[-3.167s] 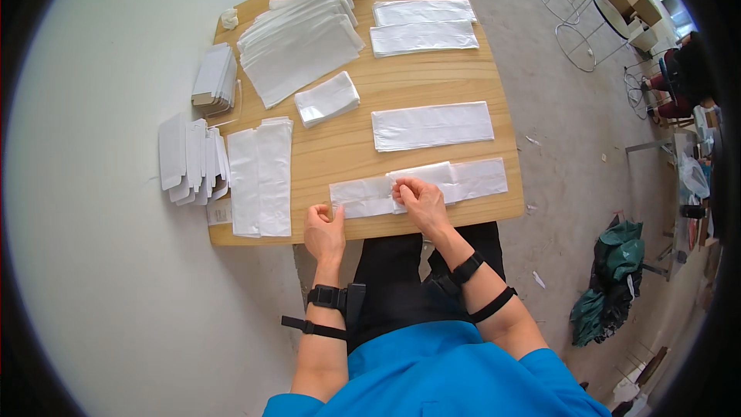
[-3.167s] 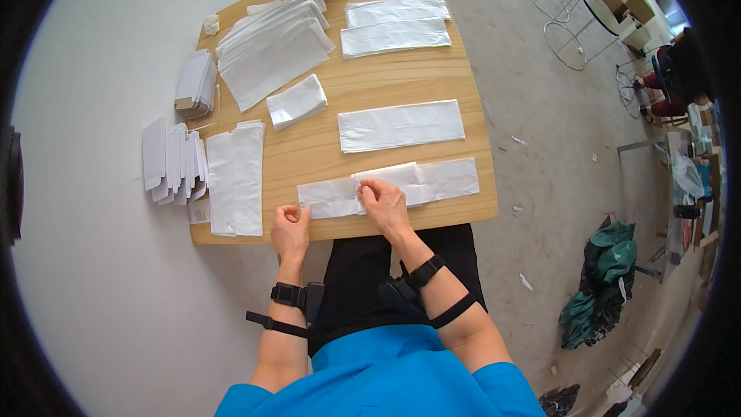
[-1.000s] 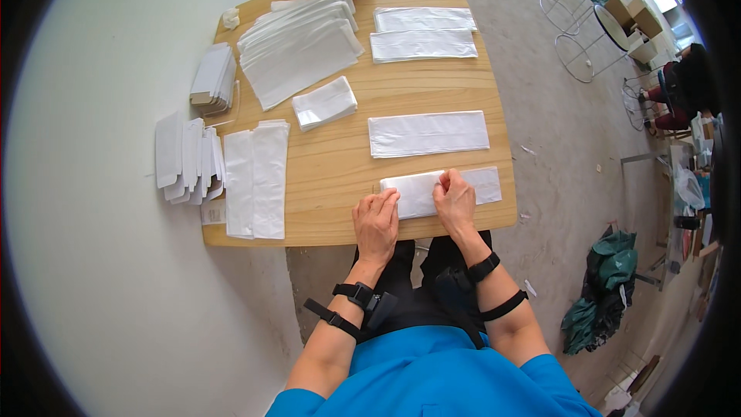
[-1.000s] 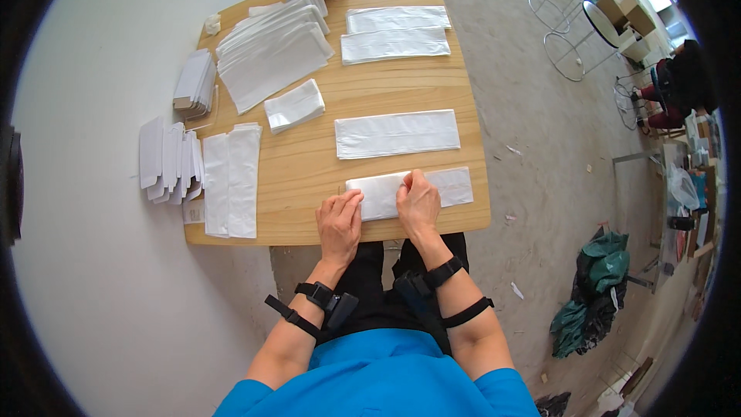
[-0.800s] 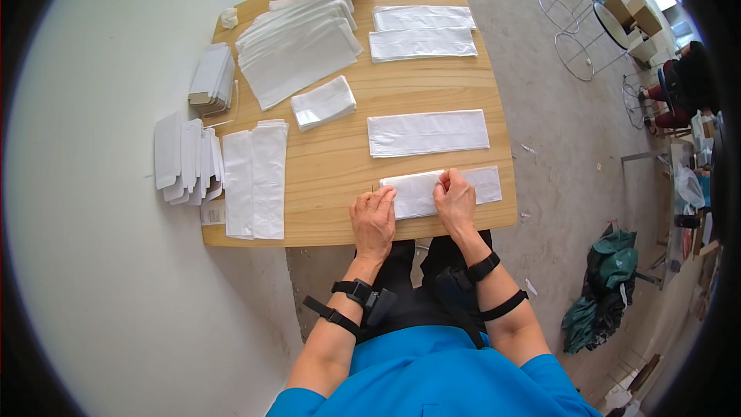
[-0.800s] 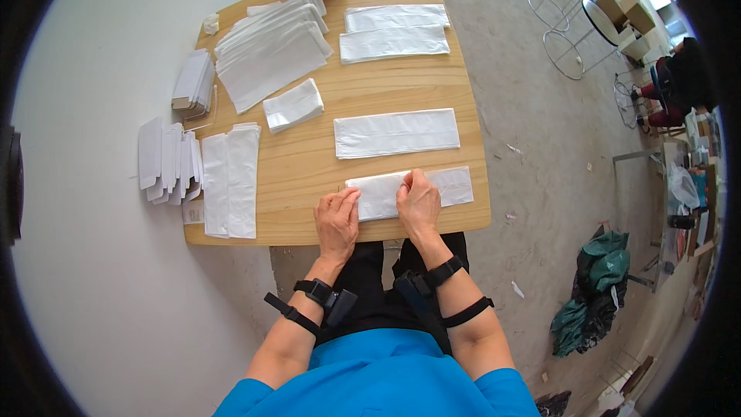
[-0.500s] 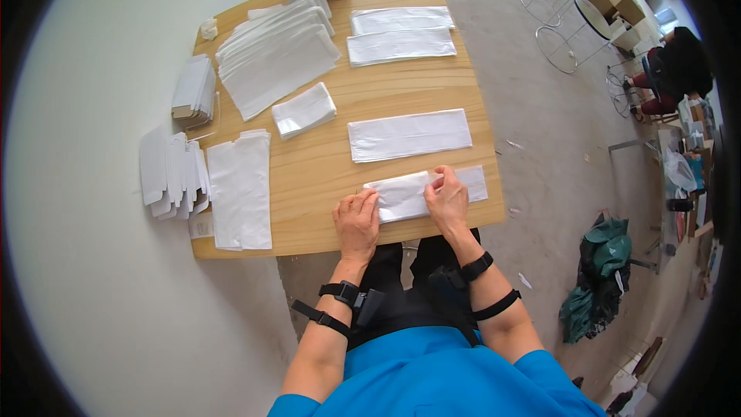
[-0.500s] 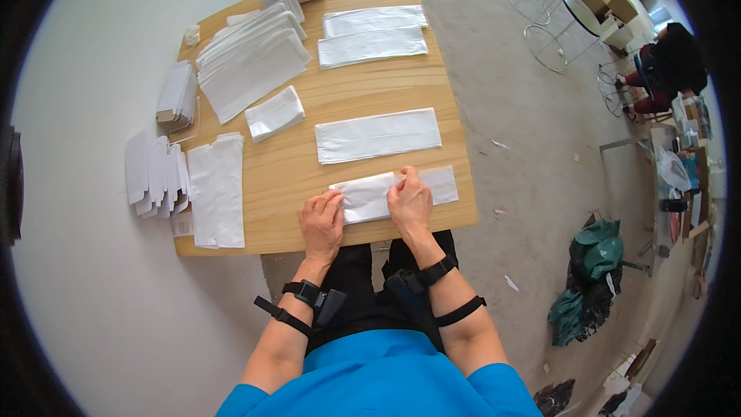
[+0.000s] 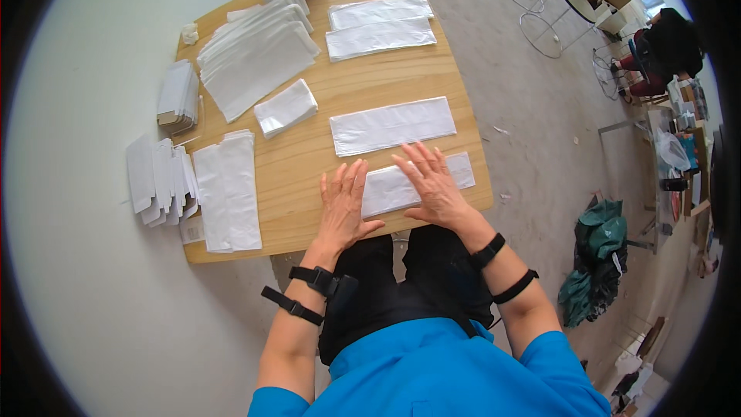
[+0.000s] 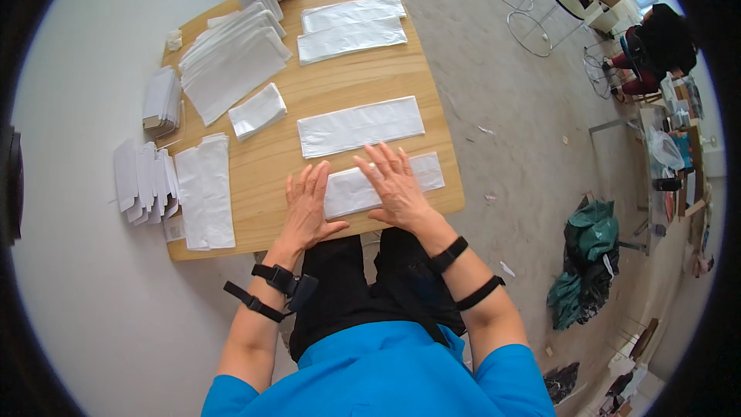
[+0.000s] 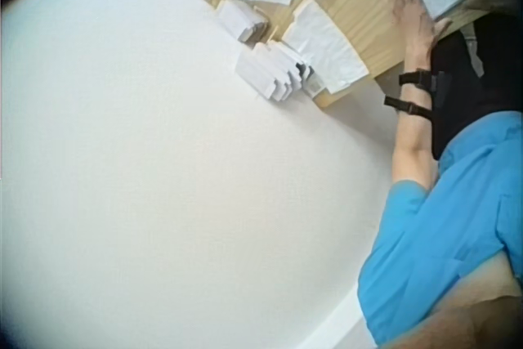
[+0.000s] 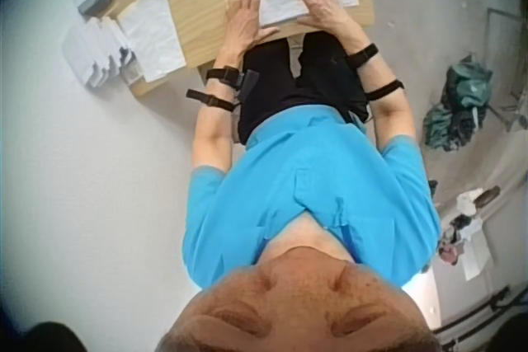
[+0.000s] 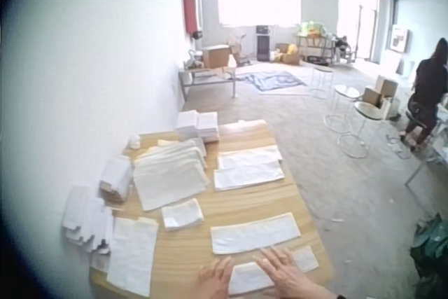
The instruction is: The recorder is folding and preparing white paper or plastic packaging materials on a table.
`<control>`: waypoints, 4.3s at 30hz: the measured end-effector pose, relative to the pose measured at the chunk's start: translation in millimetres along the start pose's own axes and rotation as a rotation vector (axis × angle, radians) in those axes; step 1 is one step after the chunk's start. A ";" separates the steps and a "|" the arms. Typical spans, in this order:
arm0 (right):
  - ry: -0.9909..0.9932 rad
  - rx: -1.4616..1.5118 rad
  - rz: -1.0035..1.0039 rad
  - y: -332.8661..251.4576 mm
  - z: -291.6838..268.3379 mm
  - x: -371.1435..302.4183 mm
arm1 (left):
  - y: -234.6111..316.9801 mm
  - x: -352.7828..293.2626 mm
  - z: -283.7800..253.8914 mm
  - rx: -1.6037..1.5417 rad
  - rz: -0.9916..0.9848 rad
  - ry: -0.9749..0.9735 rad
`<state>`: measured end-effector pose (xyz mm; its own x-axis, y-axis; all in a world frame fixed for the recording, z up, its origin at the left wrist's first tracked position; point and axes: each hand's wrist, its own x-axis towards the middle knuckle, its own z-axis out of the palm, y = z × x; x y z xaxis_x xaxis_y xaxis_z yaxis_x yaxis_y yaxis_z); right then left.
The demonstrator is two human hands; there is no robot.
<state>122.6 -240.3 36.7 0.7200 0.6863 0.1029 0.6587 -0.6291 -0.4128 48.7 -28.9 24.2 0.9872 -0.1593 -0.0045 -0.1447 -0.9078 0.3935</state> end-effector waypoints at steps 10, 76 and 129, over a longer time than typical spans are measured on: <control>-0.156 0.067 -0.024 8.5 9.4 16.5 | -14.3 4.6 -0.4 -0.050 -0.006 -0.028; 0.268 0.609 0.828 4.6 44.6 -5.9 | -81.2 -68.7 -8.2 -1.136 -0.764 0.361; 0.371 0.755 0.707 -11.6 47.1 -31.8 | 33.2 28.4 51.1 -0.550 -0.152 0.086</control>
<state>81.8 -237.7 -4.5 0.9865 0.0266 -0.1616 -0.1409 -0.3646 -0.9204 68.5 -83.4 -9.8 0.9994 0.0105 -0.0324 0.0325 -0.5793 0.8144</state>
